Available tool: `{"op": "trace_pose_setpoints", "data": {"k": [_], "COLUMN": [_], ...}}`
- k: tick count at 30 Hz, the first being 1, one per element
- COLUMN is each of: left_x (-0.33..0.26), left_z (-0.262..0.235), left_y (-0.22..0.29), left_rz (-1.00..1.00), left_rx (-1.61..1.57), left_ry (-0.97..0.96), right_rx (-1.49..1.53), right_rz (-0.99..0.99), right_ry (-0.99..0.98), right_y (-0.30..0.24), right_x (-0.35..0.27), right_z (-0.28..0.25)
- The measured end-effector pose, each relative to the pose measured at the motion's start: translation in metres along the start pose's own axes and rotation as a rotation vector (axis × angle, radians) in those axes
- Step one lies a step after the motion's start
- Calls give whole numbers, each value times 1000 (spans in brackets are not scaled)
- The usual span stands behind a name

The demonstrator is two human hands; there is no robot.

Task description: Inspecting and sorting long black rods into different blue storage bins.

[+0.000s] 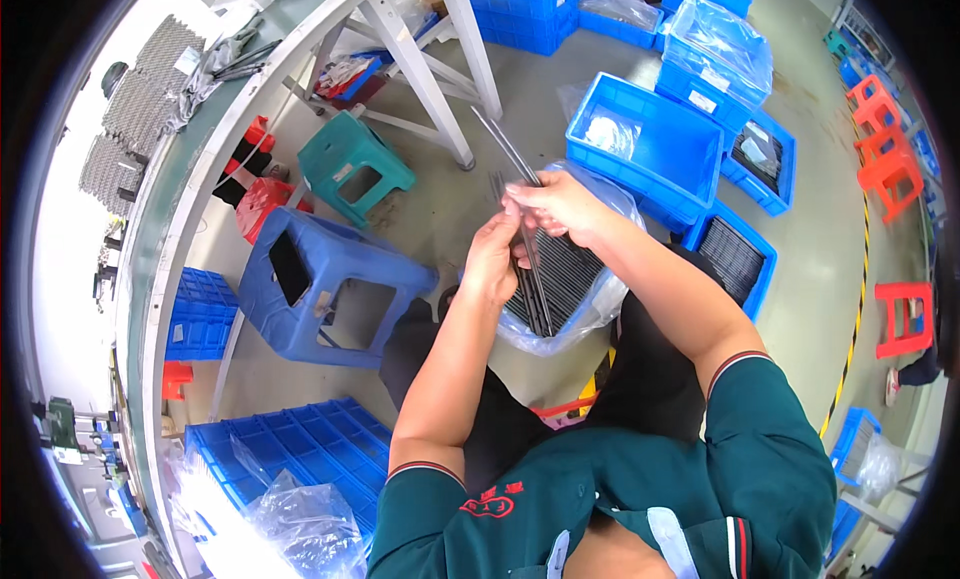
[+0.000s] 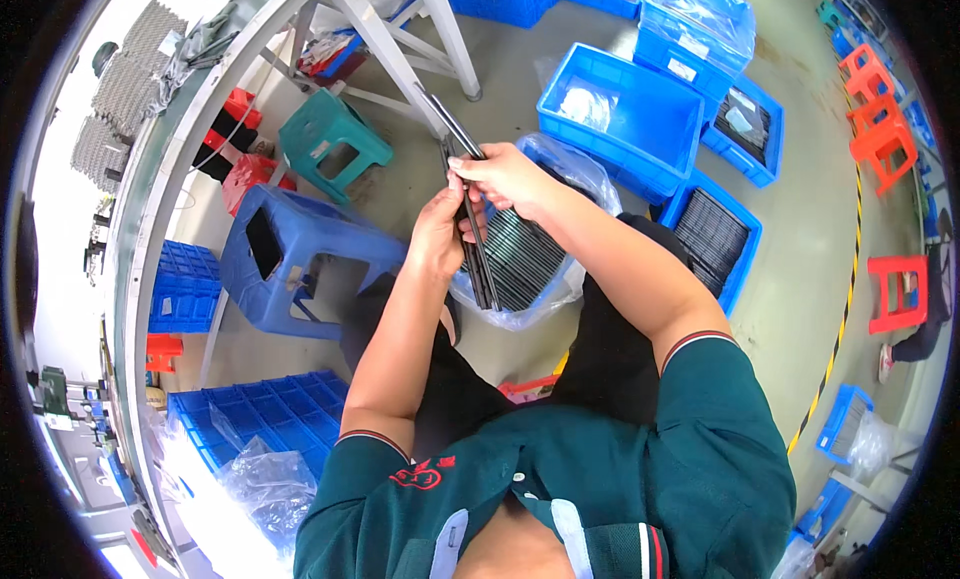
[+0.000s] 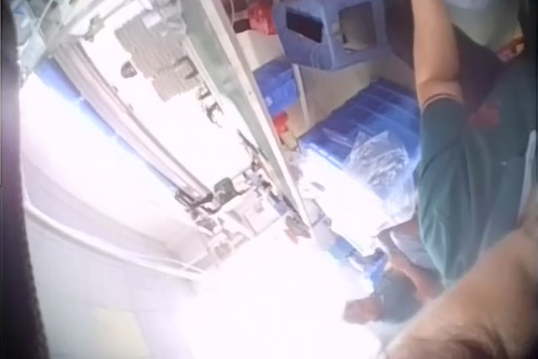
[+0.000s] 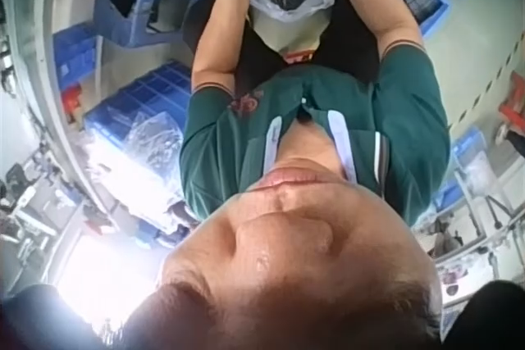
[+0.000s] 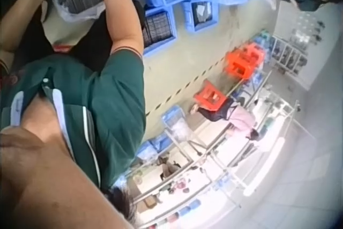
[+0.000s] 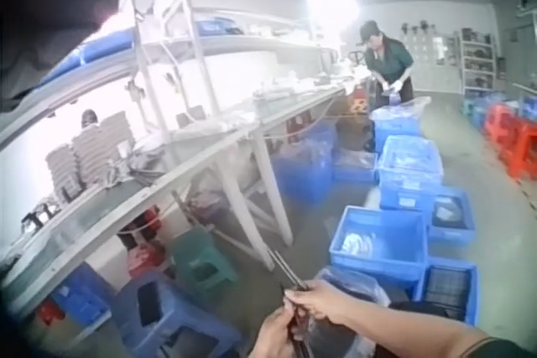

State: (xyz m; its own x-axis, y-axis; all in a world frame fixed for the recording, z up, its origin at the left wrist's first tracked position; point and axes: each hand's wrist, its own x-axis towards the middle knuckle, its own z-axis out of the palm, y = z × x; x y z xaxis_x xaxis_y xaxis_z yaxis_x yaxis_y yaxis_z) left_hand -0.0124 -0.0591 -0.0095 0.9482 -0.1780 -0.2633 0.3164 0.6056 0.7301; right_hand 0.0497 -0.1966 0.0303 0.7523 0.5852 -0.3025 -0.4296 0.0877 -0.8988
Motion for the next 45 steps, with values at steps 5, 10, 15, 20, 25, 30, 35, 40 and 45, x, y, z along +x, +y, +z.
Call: {"op": "trace_pose_setpoints", "data": {"k": [5, 10, 15, 20, 25, 30, 35, 40, 45], "left_x": [-10, -18, -20, -12, -12, -7, -7, 1, 2], "left_z": [16, 12, -2, 3, -3, -6, -6, -33, -35], "left_y": [3, -9, 8, 10, 4, 1, 10, 27, 39], "left_rz": [-226, -355, -128, -62, -120, -125, 67, 185, 301], "left_rx": [145, 30, -13, -107, -118, -216, -139, -342, -404], "left_ry": [-172, -298, -239, -252, -259, -351, -30, 100, 268], "right_rx": [-103, 29, 129, -26, -469, -467, -542, -277, -256], "right_rz": [-269, -437, -325, -103, -121, -196, -214, -60, -26], "right_ry": [419, 769, 572, 265, 229, 165, 206, 11, -103], "right_y": [3, -37, -27, -1, 1, 18, 13, 5, 9], "right_x": [21, 40, 24, 6, 4, 20, 12, -17, -33], "right_z": [-16, -102, -80, -17, 1, -8, -14, -3, 3]}}
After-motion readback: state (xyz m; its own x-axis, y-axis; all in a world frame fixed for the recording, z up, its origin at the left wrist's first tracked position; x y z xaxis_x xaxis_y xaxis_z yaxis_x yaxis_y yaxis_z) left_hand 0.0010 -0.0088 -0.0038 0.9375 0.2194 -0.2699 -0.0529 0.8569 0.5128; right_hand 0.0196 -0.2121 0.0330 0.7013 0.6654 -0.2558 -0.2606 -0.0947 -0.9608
